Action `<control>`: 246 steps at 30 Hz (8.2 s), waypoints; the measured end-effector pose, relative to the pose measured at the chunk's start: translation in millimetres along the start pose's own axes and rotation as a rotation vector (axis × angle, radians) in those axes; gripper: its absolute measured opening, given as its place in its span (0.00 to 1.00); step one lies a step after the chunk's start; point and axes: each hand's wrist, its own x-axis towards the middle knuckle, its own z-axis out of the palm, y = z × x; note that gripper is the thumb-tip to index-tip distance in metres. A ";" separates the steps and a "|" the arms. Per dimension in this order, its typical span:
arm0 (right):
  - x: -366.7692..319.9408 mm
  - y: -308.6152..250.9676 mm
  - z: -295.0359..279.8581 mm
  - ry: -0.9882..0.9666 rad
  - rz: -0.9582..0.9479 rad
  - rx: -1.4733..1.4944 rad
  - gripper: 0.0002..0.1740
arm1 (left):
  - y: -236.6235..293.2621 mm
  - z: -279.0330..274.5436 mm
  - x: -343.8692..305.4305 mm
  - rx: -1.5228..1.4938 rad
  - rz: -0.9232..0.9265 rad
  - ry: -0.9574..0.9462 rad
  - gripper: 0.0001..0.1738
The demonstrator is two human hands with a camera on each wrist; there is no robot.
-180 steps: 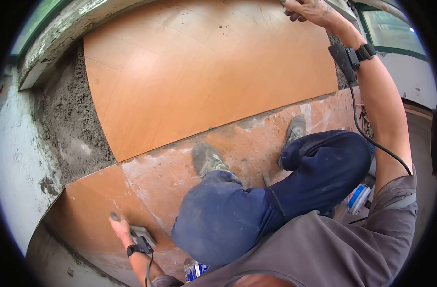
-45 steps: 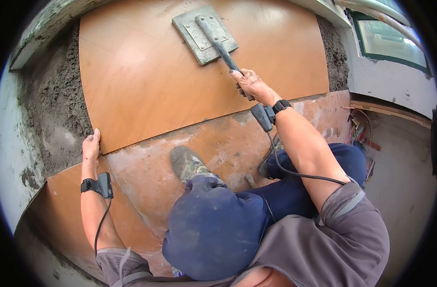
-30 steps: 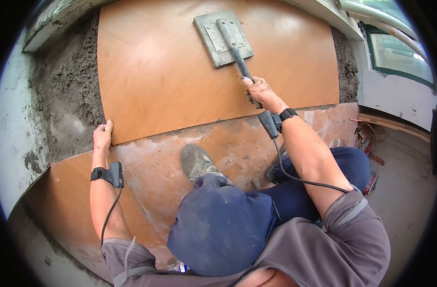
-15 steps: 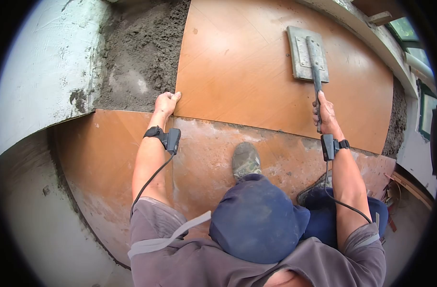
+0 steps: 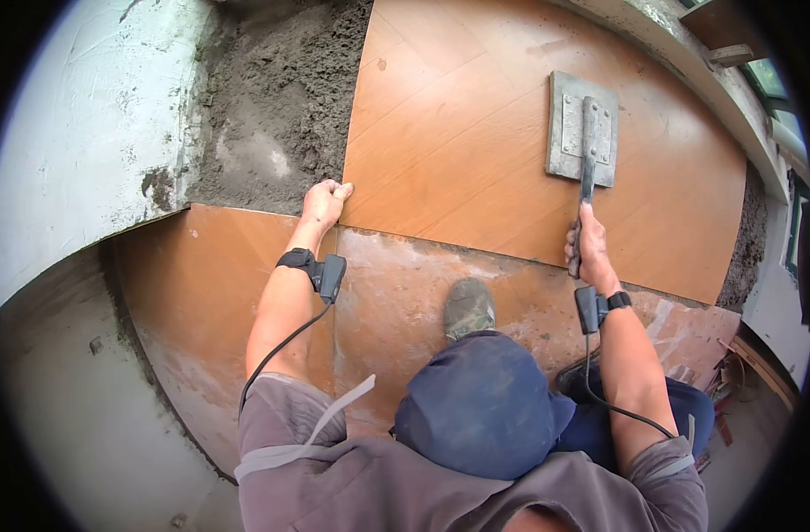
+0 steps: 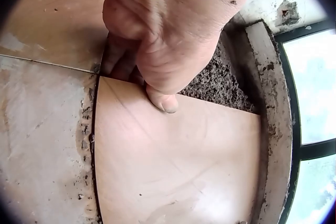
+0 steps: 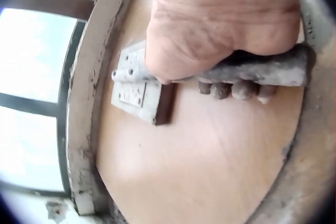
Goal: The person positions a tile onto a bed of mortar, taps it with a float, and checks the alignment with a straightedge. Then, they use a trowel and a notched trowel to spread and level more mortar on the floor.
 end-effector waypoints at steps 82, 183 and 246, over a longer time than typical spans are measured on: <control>78.7 -36.4 -114.0 -0.138 -0.838 -0.784 0.29 | 148.8 89.2 -88.5 0.628 0.223 -0.028 0.57; 135.3 -85.9 -246.8 0.047 -0.327 -0.480 0.34 | 293.7 170.4 -115.3 0.742 0.100 -0.116 0.70; 30.6 16.2 -367.4 0.111 -0.207 0.022 0.31 | 242.8 186.9 -91.7 0.742 0.315 -0.031 0.70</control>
